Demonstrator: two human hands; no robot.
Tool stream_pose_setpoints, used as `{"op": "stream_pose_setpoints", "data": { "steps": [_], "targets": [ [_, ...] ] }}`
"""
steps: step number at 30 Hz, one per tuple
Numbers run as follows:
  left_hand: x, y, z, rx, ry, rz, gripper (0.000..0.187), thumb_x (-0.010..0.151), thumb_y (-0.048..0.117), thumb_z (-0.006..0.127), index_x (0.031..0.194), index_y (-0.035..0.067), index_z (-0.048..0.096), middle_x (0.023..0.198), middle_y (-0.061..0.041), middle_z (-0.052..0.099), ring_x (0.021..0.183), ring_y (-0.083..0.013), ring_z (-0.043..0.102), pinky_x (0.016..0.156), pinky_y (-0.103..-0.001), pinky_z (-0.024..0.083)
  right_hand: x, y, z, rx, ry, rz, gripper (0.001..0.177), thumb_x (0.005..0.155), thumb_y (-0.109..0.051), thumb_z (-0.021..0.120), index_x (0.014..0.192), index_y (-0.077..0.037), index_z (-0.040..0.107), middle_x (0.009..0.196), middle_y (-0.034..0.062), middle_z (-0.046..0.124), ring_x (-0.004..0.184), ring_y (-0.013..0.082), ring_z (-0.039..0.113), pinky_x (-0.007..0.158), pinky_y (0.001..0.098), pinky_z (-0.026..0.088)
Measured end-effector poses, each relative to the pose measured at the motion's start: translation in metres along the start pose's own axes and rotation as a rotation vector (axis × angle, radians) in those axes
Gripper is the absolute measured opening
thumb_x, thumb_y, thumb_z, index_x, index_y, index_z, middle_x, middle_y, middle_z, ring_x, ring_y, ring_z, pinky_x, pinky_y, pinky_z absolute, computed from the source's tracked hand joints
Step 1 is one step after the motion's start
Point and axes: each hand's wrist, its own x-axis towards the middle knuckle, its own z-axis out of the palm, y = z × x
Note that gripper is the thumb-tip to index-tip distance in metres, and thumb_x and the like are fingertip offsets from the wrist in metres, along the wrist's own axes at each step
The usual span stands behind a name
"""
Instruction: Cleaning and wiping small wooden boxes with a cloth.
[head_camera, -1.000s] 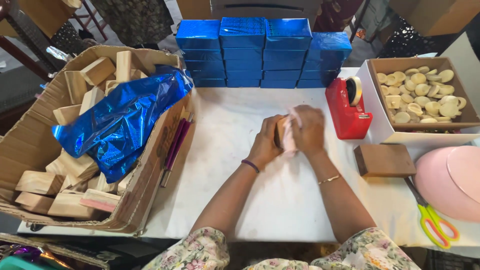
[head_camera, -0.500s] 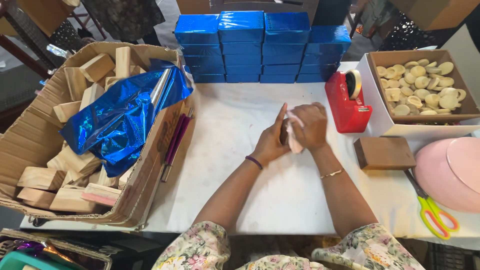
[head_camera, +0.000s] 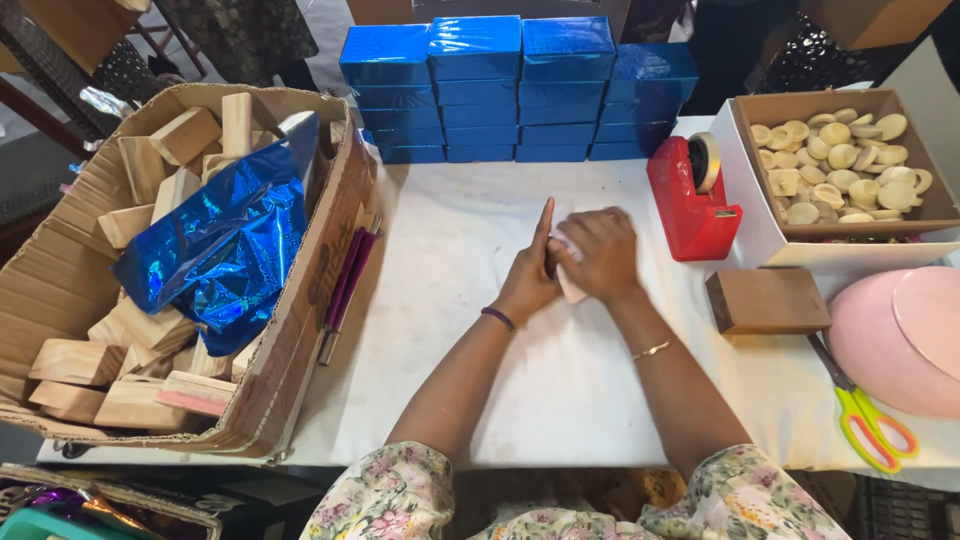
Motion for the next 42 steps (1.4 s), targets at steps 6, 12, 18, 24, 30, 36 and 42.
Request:
{"op": "stream_pose_setpoints", "data": {
  "steps": [6,12,18,24,30,36,42],
  "targets": [
    [0.004,0.005,-0.011,-0.115,0.079,0.201,0.133,0.071,0.010,0.091,0.164,0.032,-0.001,0.109,-0.012,0.076,0.104,-0.0294,0.075,0.093,-0.040,0.059,-0.015,0.044,-0.010,0.053,0.018,0.235,0.025,0.108,-0.031,0.057,0.099,-0.013,0.073,0.100,0.0081,0.072,0.100,0.0326,0.066,0.094,0.0481,0.044],
    [0.009,-0.029,-0.007,-0.097,0.091,0.136,0.110,0.094,0.008,0.073,0.174,0.032,0.001,0.095,-0.010,0.071,0.084,-0.0268,0.070,0.083,-0.030,0.055,0.000,-0.012,0.005,0.038,0.004,0.097,0.030,0.097,-0.038,0.061,0.100,-0.010,0.070,0.107,0.0115,0.071,0.106,0.0318,0.065,0.097,0.0486,0.043],
    [0.003,0.000,-0.012,-0.103,0.046,0.071,0.121,0.074,0.009,0.079,0.166,0.026,0.002,0.082,-0.009,0.071,0.073,-0.0212,0.069,0.078,-0.028,0.055,-0.013,0.022,0.008,0.093,-0.063,0.156,0.030,0.101,-0.037,0.062,0.113,-0.011,0.071,0.114,0.0079,0.071,0.116,0.0291,0.063,0.105,0.0492,0.037],
    [0.018,-0.041,0.011,-0.026,0.096,0.064,0.064,0.072,0.017,0.084,0.131,0.005,0.065,0.092,-0.013,0.075,0.081,-0.0228,0.072,0.078,-0.034,0.057,-0.006,0.002,0.004,-0.077,-0.073,0.266,0.025,0.096,-0.032,0.065,0.110,-0.013,0.070,0.115,0.0074,0.071,0.123,0.0285,0.061,0.108,0.0536,0.035],
    [0.022,-0.065,0.014,-0.031,0.020,-0.007,0.035,0.075,0.017,0.081,0.105,0.003,0.072,0.095,-0.013,0.078,0.089,-0.0192,0.076,0.079,-0.034,0.058,-0.002,-0.015,0.003,-0.037,-0.173,0.054,0.025,0.095,-0.030,0.062,0.112,-0.014,0.071,0.116,0.0101,0.070,0.120,0.0280,0.061,0.109,0.0540,0.036],
    [0.001,0.021,-0.013,-0.006,0.058,0.124,0.055,0.067,0.021,0.087,0.116,0.007,0.067,0.096,-0.014,0.072,0.088,-0.0267,0.071,0.081,-0.037,0.055,-0.026,0.054,0.014,0.073,-0.090,0.372,0.022,0.104,-0.028,0.056,0.099,-0.011,0.070,0.105,0.0094,0.069,0.110,0.0309,0.063,0.107,0.0504,0.041],
    [0.019,-0.040,0.011,0.099,0.131,0.141,0.036,0.074,0.016,0.081,0.107,0.005,0.073,0.098,-0.015,0.075,0.091,-0.0293,0.073,0.080,-0.038,0.058,0.000,-0.002,-0.002,-0.039,-0.046,0.190,0.018,0.093,-0.026,0.059,0.091,-0.015,0.073,0.100,0.0061,0.072,0.109,0.0312,0.063,0.099,0.0542,0.036]
  ]
}}
